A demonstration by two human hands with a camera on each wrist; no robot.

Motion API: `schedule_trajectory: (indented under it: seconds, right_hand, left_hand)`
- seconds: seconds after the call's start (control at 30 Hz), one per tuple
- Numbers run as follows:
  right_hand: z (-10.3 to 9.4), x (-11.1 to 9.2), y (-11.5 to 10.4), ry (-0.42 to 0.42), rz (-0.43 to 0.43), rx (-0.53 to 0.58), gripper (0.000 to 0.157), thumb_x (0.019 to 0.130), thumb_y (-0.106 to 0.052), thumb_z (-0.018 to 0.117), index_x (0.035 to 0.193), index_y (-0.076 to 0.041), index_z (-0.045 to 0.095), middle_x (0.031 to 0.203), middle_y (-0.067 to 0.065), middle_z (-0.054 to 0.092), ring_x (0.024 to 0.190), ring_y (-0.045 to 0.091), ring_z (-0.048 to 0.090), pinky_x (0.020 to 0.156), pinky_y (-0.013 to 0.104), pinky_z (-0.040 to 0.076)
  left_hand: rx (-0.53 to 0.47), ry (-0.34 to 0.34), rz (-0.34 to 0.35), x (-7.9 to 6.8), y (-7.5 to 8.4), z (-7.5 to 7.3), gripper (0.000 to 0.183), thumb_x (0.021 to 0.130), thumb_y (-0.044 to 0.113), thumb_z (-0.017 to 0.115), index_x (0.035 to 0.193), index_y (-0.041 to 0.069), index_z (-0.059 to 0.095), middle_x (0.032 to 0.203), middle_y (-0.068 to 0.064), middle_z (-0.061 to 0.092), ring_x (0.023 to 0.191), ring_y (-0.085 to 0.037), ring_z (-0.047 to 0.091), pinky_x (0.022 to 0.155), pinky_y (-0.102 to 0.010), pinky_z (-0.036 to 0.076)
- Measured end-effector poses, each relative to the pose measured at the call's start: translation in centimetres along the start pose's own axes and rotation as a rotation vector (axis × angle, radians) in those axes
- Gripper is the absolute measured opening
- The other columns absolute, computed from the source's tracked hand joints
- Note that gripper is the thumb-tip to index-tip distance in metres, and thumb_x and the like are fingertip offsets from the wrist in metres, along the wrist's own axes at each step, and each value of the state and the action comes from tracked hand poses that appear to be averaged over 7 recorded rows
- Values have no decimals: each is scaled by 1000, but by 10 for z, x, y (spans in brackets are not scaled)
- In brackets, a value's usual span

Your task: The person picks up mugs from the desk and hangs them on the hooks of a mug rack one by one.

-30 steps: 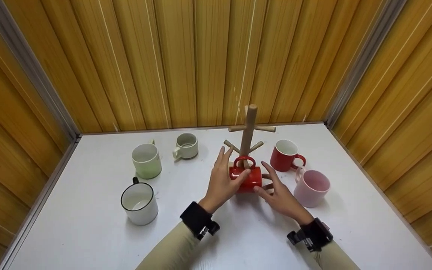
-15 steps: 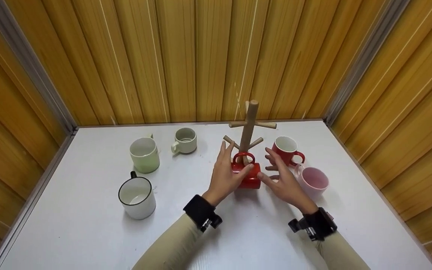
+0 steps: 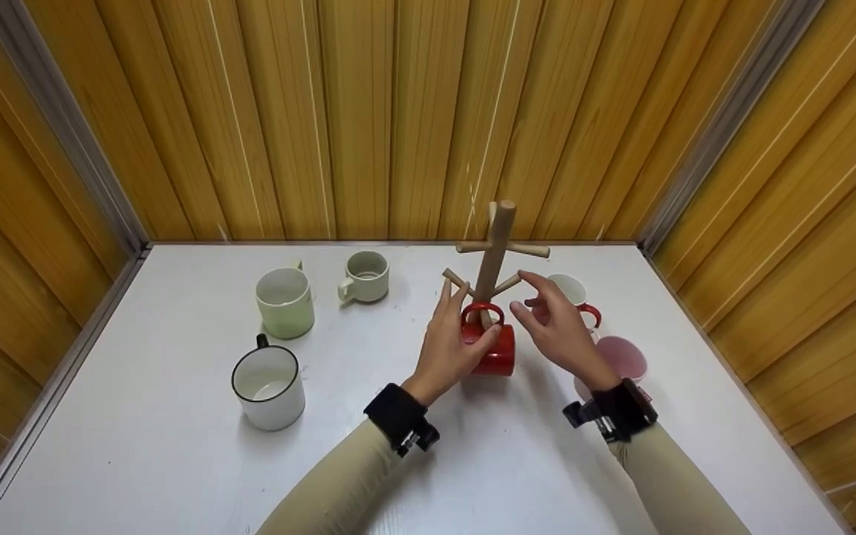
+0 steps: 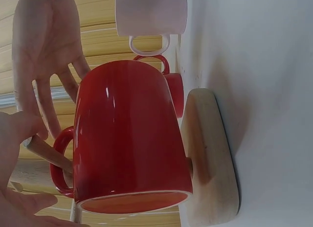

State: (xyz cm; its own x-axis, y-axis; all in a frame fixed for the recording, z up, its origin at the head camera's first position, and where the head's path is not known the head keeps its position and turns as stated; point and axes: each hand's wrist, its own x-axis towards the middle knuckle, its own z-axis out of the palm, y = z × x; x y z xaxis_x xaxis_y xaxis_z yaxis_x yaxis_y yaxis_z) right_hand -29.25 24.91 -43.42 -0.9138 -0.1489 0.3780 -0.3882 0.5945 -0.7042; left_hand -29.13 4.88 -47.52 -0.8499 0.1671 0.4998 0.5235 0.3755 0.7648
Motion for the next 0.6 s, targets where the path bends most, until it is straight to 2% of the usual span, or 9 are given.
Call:
schedule_trajectory:
  seconds: [0.07, 0.17, 0.33, 0.5, 0.6]
  right_hand:
    - [1, 7, 1, -2, -10, -27, 54, 101, -16, 67, 151, -6, 50, 147, 17, 53, 109, 37, 67, 95, 57, 53]
    - [4, 20, 4, -10, -31, -79, 49, 102, -12, 63, 148, -4, 51, 148, 19, 52, 108, 38, 67, 94, 54, 54]
    - [11, 31, 13, -14, -72, -129, 35, 101, -2, 61, 136, 2, 61, 138, 22, 60, 112, 38, 64, 89, 53, 55]
    - [18, 34, 18, 14, -94, -171, 27, 100, -3, 63, 126, 1, 69, 126, 18, 67, 111, 33, 65, 82, 47, 56]
    - [21, 37, 17, 45, -105, -171, 24, 100, -4, 64, 123, -2, 72, 122, 15, 69, 98, 28, 68, 77, 38, 57]
  left_hand:
    - [2, 6, 8, 0, -1, 1, 78, 93, 33, 75, 152, -4, 42, 163, -29, 25, 146, -42, 37, 114, -56, 37]
    - [4, 17, 15, 0, -1, 1, 77, 92, 33, 75, 152, -4, 43, 163, -30, 25, 146, -42, 37, 115, -56, 37]
    - [25, -22, -12, -1, -1, 2, 78, 94, 36, 74, 153, -3, 42, 164, -29, 22, 147, -42, 35, 114, -57, 37]
    - [30, -43, -21, -1, -2, 2, 76, 94, 36, 74, 154, 0, 42, 164, -31, 20, 148, -43, 32, 114, -58, 37]
    - [27, -37, -12, 1, -2, 0, 73, 94, 34, 74, 154, 5, 44, 163, -32, 21, 149, -44, 31, 114, -59, 37]
